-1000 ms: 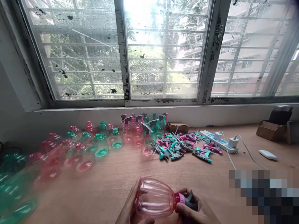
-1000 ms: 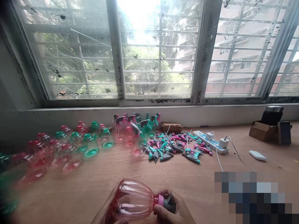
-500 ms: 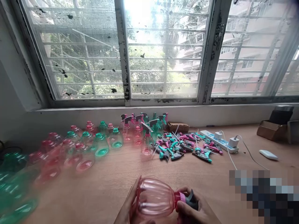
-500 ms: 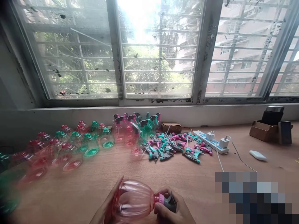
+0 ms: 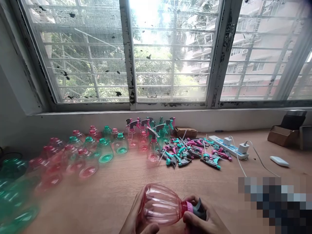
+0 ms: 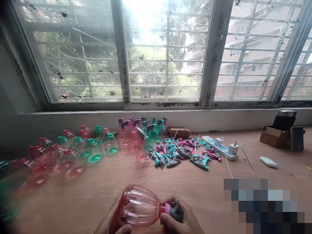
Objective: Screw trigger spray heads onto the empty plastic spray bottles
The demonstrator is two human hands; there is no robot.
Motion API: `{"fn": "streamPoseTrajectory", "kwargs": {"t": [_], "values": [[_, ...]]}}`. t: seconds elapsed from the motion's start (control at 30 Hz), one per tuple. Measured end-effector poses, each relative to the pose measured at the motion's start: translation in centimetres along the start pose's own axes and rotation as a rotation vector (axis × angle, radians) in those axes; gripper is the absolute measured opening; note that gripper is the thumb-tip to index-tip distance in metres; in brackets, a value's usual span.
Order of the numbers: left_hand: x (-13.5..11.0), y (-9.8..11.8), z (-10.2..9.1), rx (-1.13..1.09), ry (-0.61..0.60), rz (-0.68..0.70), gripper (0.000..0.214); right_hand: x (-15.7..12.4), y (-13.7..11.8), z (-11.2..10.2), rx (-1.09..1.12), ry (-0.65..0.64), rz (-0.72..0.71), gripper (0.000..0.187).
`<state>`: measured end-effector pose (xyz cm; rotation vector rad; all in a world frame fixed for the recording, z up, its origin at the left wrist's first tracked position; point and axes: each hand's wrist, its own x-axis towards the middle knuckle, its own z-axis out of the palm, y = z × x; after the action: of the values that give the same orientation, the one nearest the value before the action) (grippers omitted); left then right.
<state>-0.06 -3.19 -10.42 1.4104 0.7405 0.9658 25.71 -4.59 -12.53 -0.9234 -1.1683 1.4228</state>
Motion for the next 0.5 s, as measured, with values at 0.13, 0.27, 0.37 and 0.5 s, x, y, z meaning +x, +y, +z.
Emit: {"fn": "streamPoseTrajectory", "kwargs": {"t": [0.13,0.27,0.37,0.5], "values": [[0.0,-0.8,-0.3,0.038,0.063,-0.002,0.086,0.1,0.0,0.0,0.073,0.009,0.033,0.043],[0.0,-1.2,-0.4,0.056,0.108,-0.019,0.083,0.0,-0.3,0.2,0.092,0.016,0.041,0.044],[0.0,-0.6,-0.2,0.036,0.084,-0.020,0.097,-0.2,-0.8,0.4,0.021,0.020,0.018,0.046],[0.1,0.1,-0.1,0.005,0.058,-0.040,0.094,-0.2,-0.9,0.3,-0.017,0.020,0.011,0.047]]}}
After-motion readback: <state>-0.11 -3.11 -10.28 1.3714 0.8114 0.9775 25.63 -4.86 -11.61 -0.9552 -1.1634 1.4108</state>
